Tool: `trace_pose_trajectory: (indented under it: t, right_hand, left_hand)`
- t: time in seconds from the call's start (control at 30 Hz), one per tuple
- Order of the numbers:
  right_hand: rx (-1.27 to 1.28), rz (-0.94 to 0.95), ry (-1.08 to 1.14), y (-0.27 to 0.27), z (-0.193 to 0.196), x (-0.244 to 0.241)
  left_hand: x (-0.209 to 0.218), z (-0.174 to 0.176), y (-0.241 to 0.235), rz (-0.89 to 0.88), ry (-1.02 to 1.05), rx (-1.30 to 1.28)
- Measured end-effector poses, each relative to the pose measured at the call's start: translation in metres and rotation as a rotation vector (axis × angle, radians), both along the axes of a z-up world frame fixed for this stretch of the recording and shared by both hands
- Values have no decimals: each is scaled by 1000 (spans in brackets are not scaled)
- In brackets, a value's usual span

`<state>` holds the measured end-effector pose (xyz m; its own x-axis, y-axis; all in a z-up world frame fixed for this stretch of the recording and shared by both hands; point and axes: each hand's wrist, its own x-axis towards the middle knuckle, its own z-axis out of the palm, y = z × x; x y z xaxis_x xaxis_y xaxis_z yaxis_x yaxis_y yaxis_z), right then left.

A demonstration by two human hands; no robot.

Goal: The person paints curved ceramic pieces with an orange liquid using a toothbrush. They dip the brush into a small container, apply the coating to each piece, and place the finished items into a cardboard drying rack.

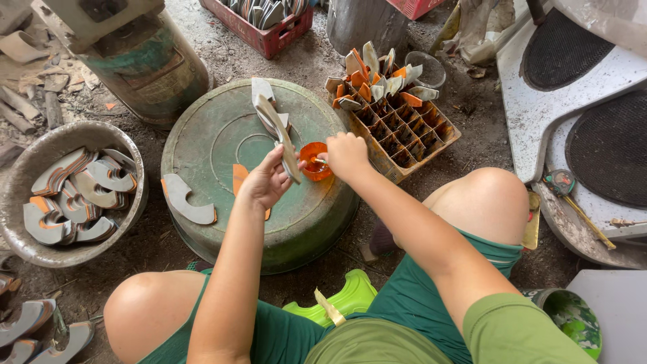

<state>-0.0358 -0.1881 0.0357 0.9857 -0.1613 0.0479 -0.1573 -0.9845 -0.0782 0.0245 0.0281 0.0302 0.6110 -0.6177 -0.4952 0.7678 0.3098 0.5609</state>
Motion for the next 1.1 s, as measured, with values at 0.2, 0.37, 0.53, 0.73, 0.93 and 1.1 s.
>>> trace_pose_trajectory:
  t: [0.2,0.37,0.53,0.73,0.93,1.1]
  right_hand:
    - [504,-10,63,-39,71,-20]
    - [734,-31,85,-114,114,-22]
    - [752,-46,-160,-207,124,-5]
    - [785,-262,-179,-276,77,-1]
    - [546,-466,9,-328,30,-6]
    - [811,-486,107,-366,-13,-5]
  left_hand:
    - [-6,9,-20,64,-41,-132]
    - [-13,34,-59,-29,-87,-143]
    - [-13,50,-143,-53,-125,-114]
    - [7,33,-255,-94,-149,-149]
    - [14,-17,-349,2,55,-98]
    - [-11,-65,-383,-2,238,-126]
